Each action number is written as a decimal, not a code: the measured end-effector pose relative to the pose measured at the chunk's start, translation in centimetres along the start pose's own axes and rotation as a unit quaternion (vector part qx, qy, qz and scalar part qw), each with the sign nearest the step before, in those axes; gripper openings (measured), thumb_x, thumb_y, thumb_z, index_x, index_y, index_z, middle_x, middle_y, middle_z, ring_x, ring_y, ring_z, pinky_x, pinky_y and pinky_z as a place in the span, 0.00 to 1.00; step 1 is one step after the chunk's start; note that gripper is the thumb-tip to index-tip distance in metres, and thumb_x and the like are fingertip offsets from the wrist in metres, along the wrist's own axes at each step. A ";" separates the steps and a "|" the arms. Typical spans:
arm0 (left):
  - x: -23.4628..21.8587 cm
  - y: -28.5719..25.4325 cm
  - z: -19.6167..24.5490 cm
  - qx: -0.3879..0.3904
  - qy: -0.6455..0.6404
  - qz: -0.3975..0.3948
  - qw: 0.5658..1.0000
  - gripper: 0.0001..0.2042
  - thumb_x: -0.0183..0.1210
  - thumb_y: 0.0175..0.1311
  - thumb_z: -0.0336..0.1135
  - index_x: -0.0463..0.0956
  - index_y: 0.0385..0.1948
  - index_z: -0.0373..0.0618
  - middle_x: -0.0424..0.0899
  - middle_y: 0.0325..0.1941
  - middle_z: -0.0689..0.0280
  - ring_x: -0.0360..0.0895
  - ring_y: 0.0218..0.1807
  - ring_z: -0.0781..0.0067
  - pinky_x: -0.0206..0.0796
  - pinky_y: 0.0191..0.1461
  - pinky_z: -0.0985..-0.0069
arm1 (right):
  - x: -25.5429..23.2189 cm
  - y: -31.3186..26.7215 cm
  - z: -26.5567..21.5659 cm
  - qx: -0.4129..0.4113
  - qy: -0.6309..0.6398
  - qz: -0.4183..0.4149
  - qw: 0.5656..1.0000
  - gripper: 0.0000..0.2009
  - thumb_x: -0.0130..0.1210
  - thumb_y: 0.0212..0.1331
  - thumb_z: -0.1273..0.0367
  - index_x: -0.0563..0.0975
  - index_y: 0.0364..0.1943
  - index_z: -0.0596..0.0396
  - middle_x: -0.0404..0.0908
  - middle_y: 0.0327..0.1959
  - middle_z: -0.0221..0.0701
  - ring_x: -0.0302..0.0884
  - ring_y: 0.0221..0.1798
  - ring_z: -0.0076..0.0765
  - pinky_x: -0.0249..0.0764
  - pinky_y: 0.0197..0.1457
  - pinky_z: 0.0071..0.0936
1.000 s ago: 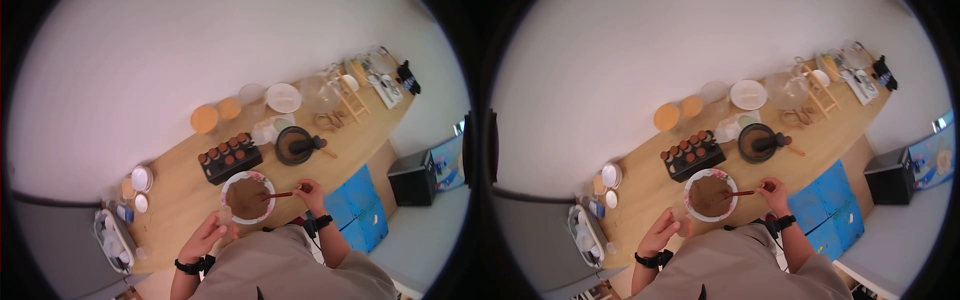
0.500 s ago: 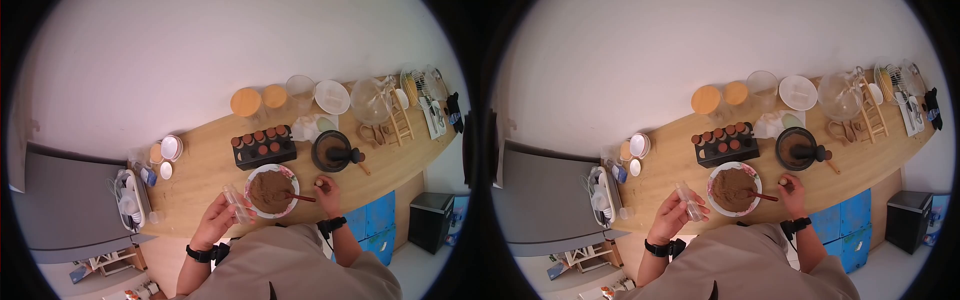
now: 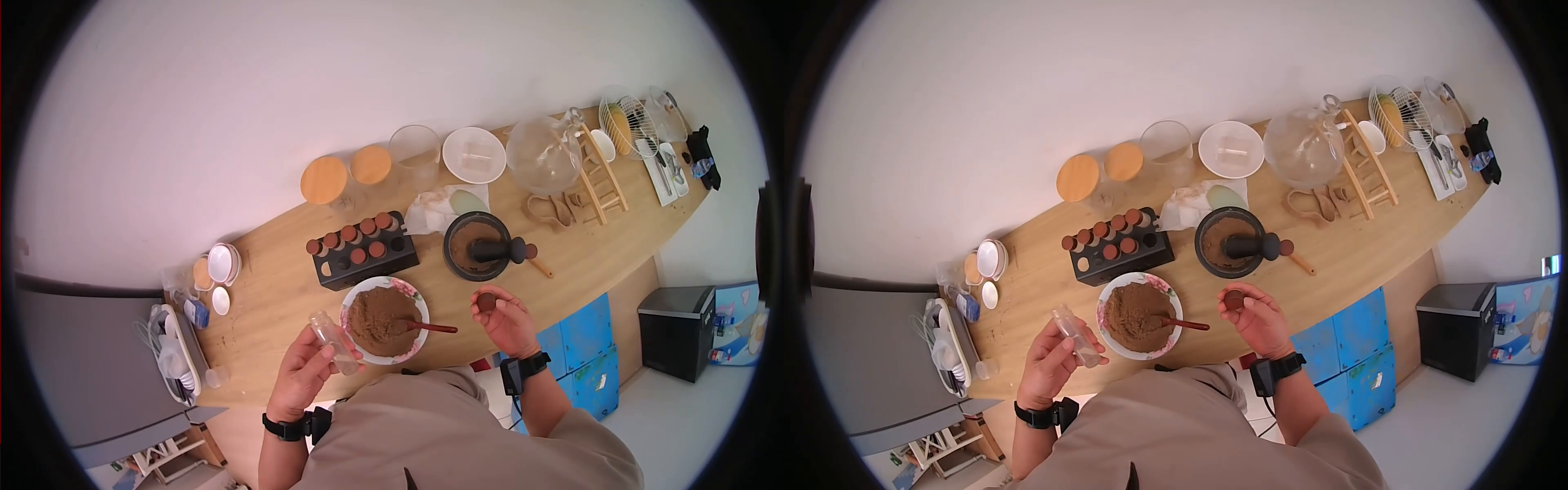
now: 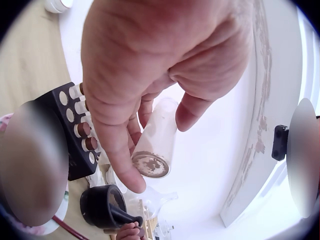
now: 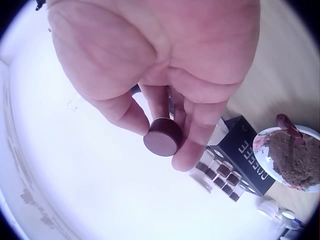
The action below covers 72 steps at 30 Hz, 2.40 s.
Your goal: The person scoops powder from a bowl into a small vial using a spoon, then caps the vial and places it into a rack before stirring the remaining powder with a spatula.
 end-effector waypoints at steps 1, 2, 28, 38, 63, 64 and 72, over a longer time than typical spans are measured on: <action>0.1 0.0 0.0 -0.002 0.003 0.001 1.000 0.16 0.56 0.81 0.34 0.72 0.64 0.39 0.83 0.55 0.53 0.86 0.59 0.51 0.83 0.62 0.44 | 0.0 0.0 0.1 -0.001 0.002 -0.001 1.000 0.21 0.56 0.76 0.69 0.76 0.67 0.65 0.83 0.60 0.49 0.84 0.58 0.43 0.82 0.62 0.35; 0.1 0.1 0.1 -0.003 0.007 0.001 1.000 0.17 0.56 0.81 0.34 0.72 0.64 0.39 0.83 0.55 0.53 0.86 0.58 0.51 0.83 0.62 0.44 | 0.0 0.0 0.3 0.004 0.012 0.001 1.000 0.20 0.55 0.76 0.68 0.76 0.67 0.65 0.83 0.59 0.48 0.84 0.58 0.43 0.82 0.62 0.35; -3.2 -1.8 -0.6 0.054 0.100 -0.036 0.993 0.16 0.66 0.72 0.22 0.76 0.58 0.47 0.86 0.57 0.62 0.84 0.63 0.62 0.74 0.69 0.58 | -1.5 -2.2 2.9 -0.013 -0.587 0.118 0.801 0.31 0.69 0.55 0.82 0.78 0.67 0.53 0.83 0.48 0.30 0.83 0.49 0.27 0.80 0.52 0.26; -5.0 -2.4 -2.1 0.054 0.097 -0.036 0.993 0.17 0.64 0.71 0.18 0.75 0.57 0.45 0.86 0.60 0.60 0.83 0.63 0.67 0.76 0.68 0.64 | 2.7 -0.7 7.7 0.039 -0.342 0.126 0.930 0.14 0.65 0.73 0.73 0.83 0.59 0.58 0.82 0.36 0.24 0.78 0.37 0.19 0.74 0.41 0.19; -8.1 -3.0 -3.2 0.128 0.088 -0.045 0.987 0.20 0.67 0.69 0.17 0.81 0.61 0.40 0.86 0.61 0.60 0.83 0.62 0.70 0.80 0.66 0.68 | 3.0 -0.9 9.5 -0.033 -0.362 0.222 0.905 0.12 0.58 0.80 0.66 0.85 0.51 0.62 0.84 0.33 0.29 0.79 0.31 0.22 0.76 0.36 0.23; -8.1 -3.0 -3.2 0.127 0.089 -0.043 0.987 0.21 0.68 0.69 0.17 0.81 0.62 0.40 0.86 0.61 0.59 0.83 0.62 0.70 0.80 0.65 0.68 | 3.1 -0.9 9.4 -0.033 -0.361 0.223 0.905 0.12 0.58 0.80 0.66 0.85 0.51 0.62 0.84 0.33 0.29 0.79 0.31 0.22 0.76 0.36 0.23; -7.6 -3.0 -3.5 0.110 0.122 0.000 0.986 0.25 0.65 0.69 0.15 0.78 0.68 0.41 0.88 0.58 0.57 0.84 0.62 0.67 0.81 0.65 0.65 | 3.4 -0.8 8.8 -0.050 -0.383 0.216 0.897 0.11 0.61 0.79 0.66 0.85 0.52 0.60 0.85 0.34 0.27 0.77 0.32 0.19 0.74 0.37 0.20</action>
Point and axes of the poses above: each hand's wrist, its own y-axis towards the middle knuckle, its own x-axis out of the palm, z = x × y, the point moved 3 cm from there along y, towards the middle knuckle
